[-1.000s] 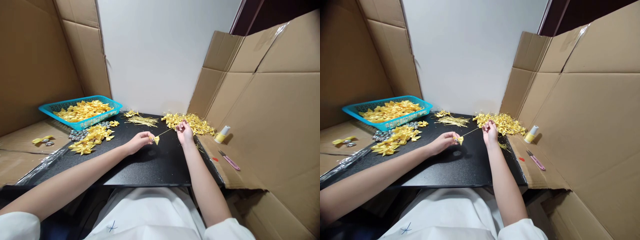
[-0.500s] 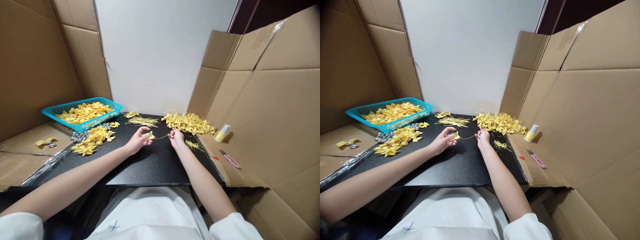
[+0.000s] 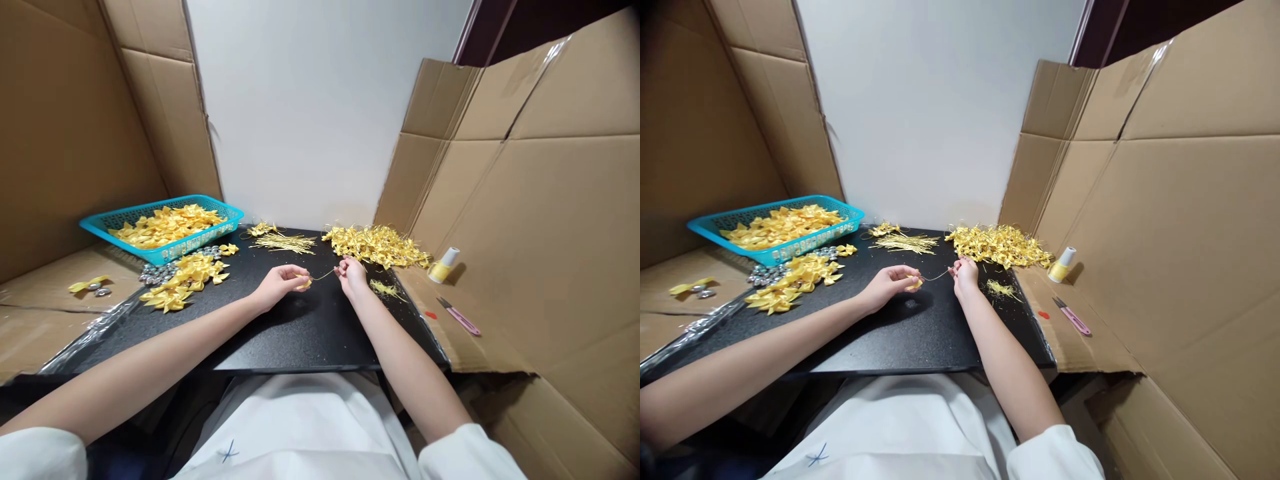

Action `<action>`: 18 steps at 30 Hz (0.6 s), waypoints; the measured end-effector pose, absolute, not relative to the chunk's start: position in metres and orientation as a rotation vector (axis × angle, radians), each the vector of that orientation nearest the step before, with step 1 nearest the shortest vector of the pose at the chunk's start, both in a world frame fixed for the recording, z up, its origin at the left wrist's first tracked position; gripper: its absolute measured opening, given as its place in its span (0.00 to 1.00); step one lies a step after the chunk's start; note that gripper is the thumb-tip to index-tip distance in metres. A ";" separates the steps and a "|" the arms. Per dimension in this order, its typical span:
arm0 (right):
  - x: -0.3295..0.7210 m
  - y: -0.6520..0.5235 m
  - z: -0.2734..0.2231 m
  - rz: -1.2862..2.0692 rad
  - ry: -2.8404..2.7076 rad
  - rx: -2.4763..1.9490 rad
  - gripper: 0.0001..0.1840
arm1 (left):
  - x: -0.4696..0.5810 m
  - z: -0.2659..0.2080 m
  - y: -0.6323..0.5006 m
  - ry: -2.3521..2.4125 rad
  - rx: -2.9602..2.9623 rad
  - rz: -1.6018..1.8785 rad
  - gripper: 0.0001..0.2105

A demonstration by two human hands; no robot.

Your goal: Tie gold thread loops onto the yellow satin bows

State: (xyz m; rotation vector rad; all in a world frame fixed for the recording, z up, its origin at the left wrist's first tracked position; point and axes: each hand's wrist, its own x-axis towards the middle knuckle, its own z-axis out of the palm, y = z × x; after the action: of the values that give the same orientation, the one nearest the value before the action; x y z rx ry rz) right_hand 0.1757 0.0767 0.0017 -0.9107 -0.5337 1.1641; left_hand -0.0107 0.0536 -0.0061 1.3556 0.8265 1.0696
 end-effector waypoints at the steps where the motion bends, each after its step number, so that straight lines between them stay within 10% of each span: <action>1: 0.176 0.077 0.003 1.158 -0.525 -0.912 0.06 | -0.011 -0.006 0.053 0.828 1.361 1.062 0.19; 18: 0.173 0.068 0.013 1.115 -0.483 -0.937 0.09 | -0.011 -0.005 0.051 0.824 1.292 0.958 0.20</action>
State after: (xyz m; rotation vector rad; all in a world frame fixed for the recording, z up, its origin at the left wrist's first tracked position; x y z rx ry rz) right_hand 0.1728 0.0681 0.0132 -0.9369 -0.4825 1.1147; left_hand -0.0110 0.0513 -0.0055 1.2924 0.8237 0.9583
